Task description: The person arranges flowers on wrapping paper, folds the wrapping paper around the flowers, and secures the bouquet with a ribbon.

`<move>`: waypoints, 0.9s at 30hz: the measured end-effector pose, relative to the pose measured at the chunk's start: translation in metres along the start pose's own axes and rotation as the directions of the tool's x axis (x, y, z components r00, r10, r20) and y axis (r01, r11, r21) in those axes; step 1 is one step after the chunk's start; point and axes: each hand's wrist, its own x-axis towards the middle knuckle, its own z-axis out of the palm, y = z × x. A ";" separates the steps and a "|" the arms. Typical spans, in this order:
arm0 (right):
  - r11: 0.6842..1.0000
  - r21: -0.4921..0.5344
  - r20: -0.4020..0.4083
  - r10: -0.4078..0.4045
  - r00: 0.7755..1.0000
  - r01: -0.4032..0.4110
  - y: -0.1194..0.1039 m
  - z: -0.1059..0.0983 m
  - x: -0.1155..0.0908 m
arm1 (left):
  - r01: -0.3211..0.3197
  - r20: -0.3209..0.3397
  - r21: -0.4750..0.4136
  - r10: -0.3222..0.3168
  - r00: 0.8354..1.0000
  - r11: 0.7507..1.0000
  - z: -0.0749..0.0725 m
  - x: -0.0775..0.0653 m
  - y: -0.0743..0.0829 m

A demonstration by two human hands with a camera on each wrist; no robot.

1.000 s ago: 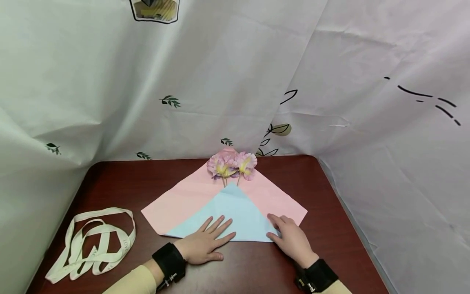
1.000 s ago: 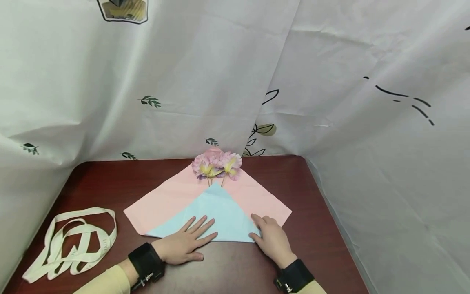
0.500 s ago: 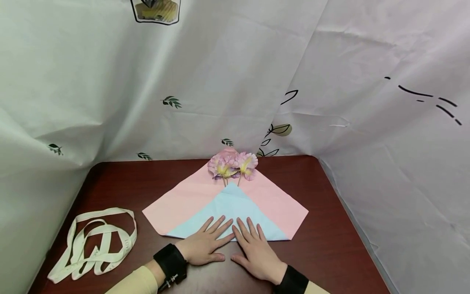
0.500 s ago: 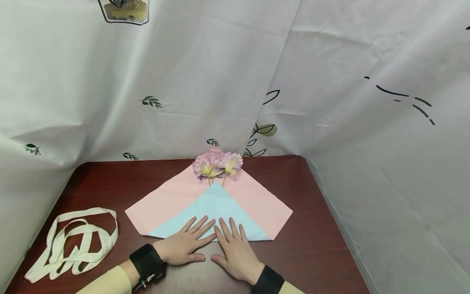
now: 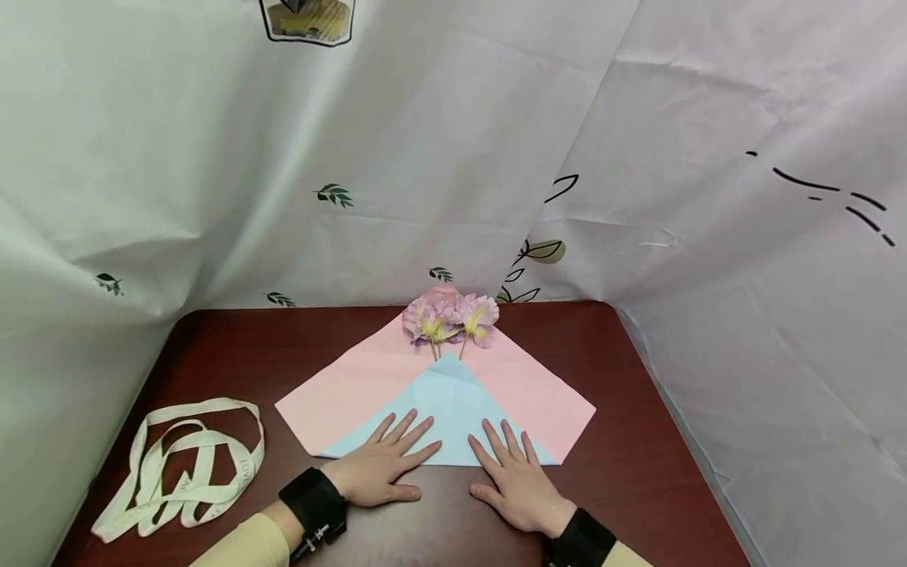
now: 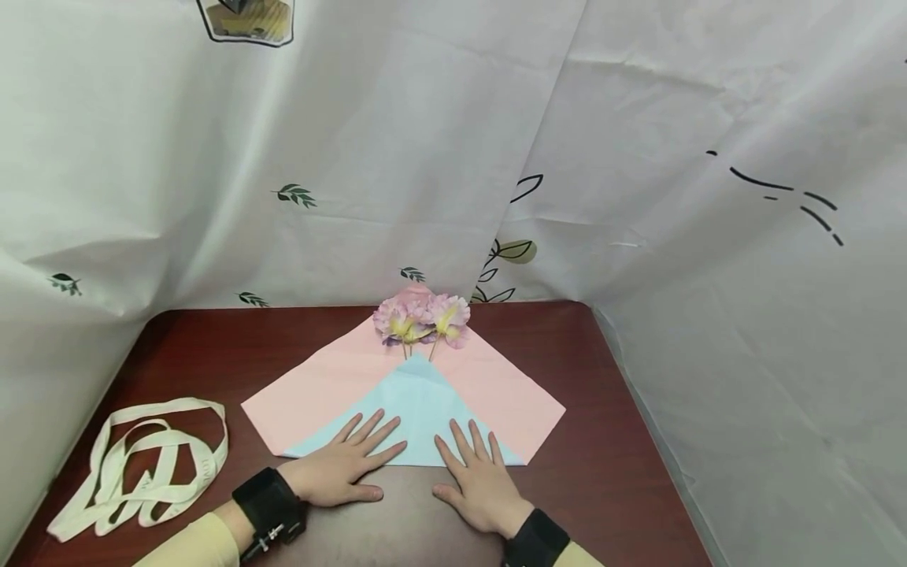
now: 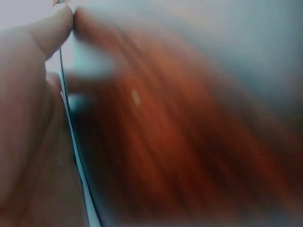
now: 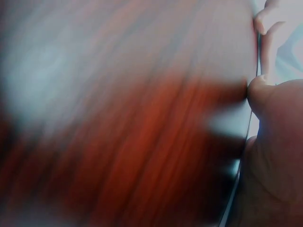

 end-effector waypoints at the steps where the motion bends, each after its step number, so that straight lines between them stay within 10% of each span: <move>1: 1.000 0.006 -0.003 -0.001 1.000 0.001 0.001 0.001 -0.001 | 0.009 -0.006 -0.007 -0.009 1.000 1.000 -0.001 -0.002 -0.001; 18: 0.993 -0.069 -0.083 0.090 0.992 -0.096 0.021 -0.006 -0.005 | 0.172 0.008 -0.096 -0.172 0.985 0.980 -0.012 -0.038 -0.024; 27: 0.992 -0.057 -0.113 0.102 0.988 -0.109 0.025 -0.007 -0.008 | 0.196 -0.066 0.004 -0.196 0.978 0.981 -0.005 -0.038 -0.021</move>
